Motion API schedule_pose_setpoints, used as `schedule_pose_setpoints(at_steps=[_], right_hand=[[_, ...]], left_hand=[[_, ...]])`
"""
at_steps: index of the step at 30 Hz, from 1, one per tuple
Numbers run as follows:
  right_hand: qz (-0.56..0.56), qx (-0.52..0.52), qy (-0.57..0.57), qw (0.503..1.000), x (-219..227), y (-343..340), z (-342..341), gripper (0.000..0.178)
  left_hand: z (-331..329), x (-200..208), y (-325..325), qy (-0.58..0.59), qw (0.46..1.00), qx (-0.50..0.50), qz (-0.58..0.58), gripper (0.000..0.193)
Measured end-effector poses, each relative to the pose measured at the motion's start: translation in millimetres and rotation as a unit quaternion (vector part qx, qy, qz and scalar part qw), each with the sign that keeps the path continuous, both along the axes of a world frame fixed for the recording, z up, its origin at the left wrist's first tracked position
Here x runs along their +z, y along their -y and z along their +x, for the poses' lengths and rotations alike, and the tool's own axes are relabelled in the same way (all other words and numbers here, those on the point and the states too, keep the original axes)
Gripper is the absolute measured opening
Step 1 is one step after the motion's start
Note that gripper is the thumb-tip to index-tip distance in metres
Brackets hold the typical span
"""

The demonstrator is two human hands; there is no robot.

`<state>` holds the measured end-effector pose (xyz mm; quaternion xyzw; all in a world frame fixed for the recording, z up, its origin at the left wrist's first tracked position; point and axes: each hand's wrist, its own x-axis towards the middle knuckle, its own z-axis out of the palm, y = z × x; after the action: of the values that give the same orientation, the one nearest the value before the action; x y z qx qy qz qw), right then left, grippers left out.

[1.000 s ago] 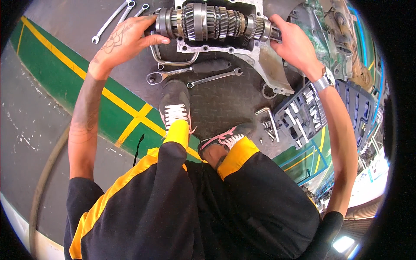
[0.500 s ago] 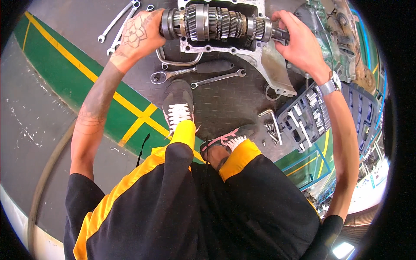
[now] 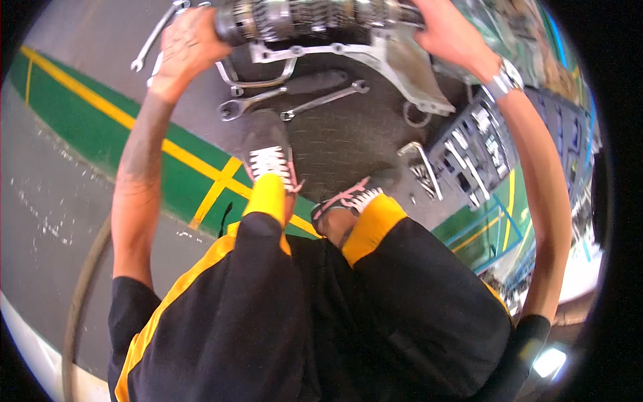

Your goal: The recorder is disassembling a transmission by removing gears and shafts.

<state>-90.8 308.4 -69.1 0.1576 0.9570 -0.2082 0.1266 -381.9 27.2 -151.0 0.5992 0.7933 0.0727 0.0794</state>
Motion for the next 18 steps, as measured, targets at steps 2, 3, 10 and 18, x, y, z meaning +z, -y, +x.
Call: schedule_pose_setpoints(at_steps=[2,3,10,18], right_hand=[[0.058,-0.018,-0.043,0.997,-16,-4,2,0.038],[0.106,-0.065,0.010,0.992,-22,-1,-2,0.022],[0.168,-0.133,-0.001,0.977,-15,12,4,0.016],[0.094,-0.084,-0.064,0.990,68,70,83,0.015]], left_hand=[[-5,-8,5,-0.035,0.999,0.002,0.028,0.026],[-5,-3,7,-0.032,0.999,0.021,0.007,0.026],[9,16,-10,0.006,0.989,0.108,-0.101,0.032],[-6,29,52,0.027,0.995,-0.058,0.081,0.022]])
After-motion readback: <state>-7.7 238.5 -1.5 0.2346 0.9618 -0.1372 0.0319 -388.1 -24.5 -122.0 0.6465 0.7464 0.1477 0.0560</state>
